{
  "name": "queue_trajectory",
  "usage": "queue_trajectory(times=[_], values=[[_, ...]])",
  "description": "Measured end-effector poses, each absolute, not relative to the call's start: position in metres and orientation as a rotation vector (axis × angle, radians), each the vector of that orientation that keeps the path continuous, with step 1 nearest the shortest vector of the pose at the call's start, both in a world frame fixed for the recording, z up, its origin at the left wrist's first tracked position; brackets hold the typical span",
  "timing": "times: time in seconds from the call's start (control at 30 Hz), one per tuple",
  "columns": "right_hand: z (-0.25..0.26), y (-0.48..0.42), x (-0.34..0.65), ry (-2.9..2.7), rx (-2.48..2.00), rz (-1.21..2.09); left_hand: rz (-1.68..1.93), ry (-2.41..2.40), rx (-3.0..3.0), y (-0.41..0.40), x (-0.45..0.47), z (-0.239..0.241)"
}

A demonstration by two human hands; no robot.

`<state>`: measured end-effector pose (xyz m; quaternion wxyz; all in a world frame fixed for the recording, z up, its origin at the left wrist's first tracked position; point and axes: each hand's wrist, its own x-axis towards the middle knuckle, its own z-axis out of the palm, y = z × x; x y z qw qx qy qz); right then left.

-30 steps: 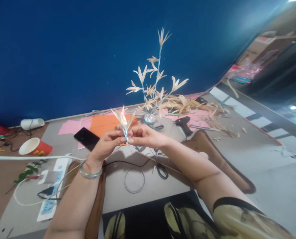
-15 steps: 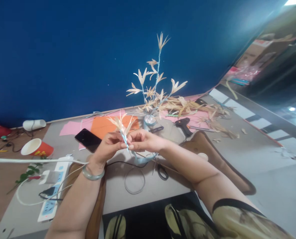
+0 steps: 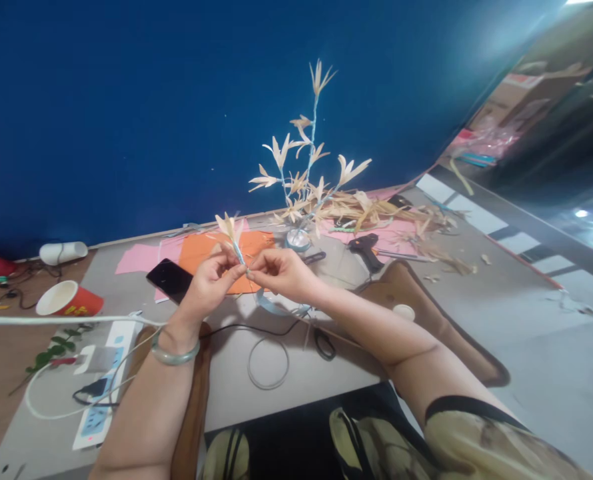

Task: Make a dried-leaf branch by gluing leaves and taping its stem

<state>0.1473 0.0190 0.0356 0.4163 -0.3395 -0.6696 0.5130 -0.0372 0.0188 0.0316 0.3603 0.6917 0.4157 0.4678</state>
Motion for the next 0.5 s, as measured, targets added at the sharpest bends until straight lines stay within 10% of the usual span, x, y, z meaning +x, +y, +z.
queue_trajectory(times=[0.23, 0.5], values=[[0.030, 0.016, 0.142, -1.684, -0.945, 1.067, 1.378, 1.179, 1.933, 0.014, -0.026, 0.031], [0.039, 0.021, 0.147, -1.496, -0.792, 1.540, 1.164, 0.826, 1.422, 0.011, -0.026, 0.028]])
